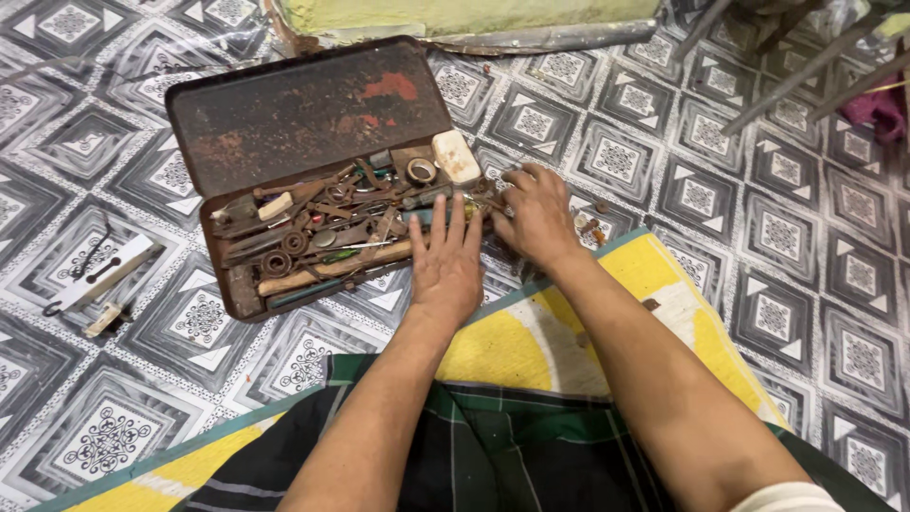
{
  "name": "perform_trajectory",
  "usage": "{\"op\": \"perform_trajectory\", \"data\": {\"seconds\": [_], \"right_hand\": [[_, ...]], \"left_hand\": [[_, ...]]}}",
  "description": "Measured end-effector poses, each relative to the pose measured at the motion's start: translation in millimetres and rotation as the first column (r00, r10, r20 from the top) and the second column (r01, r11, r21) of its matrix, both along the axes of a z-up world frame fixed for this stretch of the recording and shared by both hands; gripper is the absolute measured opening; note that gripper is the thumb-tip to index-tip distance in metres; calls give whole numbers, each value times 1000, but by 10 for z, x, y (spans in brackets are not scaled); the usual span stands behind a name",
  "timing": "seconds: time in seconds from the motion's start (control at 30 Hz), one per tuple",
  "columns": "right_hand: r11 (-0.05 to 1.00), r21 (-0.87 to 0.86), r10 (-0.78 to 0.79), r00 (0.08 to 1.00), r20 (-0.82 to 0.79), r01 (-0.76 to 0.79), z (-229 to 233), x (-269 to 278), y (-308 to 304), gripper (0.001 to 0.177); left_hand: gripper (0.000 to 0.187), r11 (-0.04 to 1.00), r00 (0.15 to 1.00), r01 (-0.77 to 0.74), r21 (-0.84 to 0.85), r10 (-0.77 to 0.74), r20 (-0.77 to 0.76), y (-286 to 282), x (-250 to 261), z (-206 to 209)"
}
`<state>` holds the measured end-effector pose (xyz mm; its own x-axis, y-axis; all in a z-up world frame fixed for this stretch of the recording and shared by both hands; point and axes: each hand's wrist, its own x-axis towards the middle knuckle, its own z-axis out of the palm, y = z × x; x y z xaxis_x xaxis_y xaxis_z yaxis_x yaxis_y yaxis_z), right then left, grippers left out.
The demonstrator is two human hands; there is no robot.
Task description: The person sits on a mat and repeatedly picks up small metal parts and tools from a toolbox, placing them on the floor mat, then returns them to the box. The person closes the toolbox at the end.
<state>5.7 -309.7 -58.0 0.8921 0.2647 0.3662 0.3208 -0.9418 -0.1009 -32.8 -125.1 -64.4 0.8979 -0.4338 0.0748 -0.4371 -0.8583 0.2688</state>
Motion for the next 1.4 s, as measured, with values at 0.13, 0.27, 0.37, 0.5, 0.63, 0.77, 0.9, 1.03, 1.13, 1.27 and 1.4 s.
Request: {"op": "perform_trajectory", "data": {"seconds": [0.13,0.27,0.37,0.5,0.63,0.77,0.9,1.03,1.13,1.27,1.4], "right_hand": [[1000,-17,5,998,-65,-6,41,259,296,33],[997,40,-64,990,-128,70,28,322,322,32],[991,48,-118,984,-134,126,11,284,50,36],[969,64,-232,966,-112,240,66,98,-575,43],[934,-66,-358,915,-188,351,122,-192,-1132,47],[906,-144,-424,859,-287,399,130,-519,-1326,49],[864,-229,-500,716,-487,448,134,-666,-1197,73],[912,-151,-405,772,-490,382,66,-736,-984,69],[920,-154,-389,784,-484,361,39,-753,-865,77],[922,-182,-387,778,-495,342,31,-800,-797,75],[926,-185,-377,779,-501,329,12,-811,-820,74]], "left_hand": [[76,994,997,-51,95,56,-49,124,125,95],[79,982,984,-88,170,112,-136,219,201,122],[80,986,979,-104,132,125,-162,224,205,96],[78,993,984,-93,73,103,-146,199,192,108],[74,997,993,-44,66,50,-103,126,146,85],[72,997,996,32,67,-26,-83,36,20,-19],[70,987,992,106,124,-96,-78,-16,-82,-98],[68,969,986,168,183,-162,-51,-78,-179,-184],[68,944,975,222,244,-211,-70,-184,-220,-205],[64,948,966,255,188,-243,-83,-405,-260,-210],[66,964,959,250,87,-233,-162,-691,-260,-253]]}}
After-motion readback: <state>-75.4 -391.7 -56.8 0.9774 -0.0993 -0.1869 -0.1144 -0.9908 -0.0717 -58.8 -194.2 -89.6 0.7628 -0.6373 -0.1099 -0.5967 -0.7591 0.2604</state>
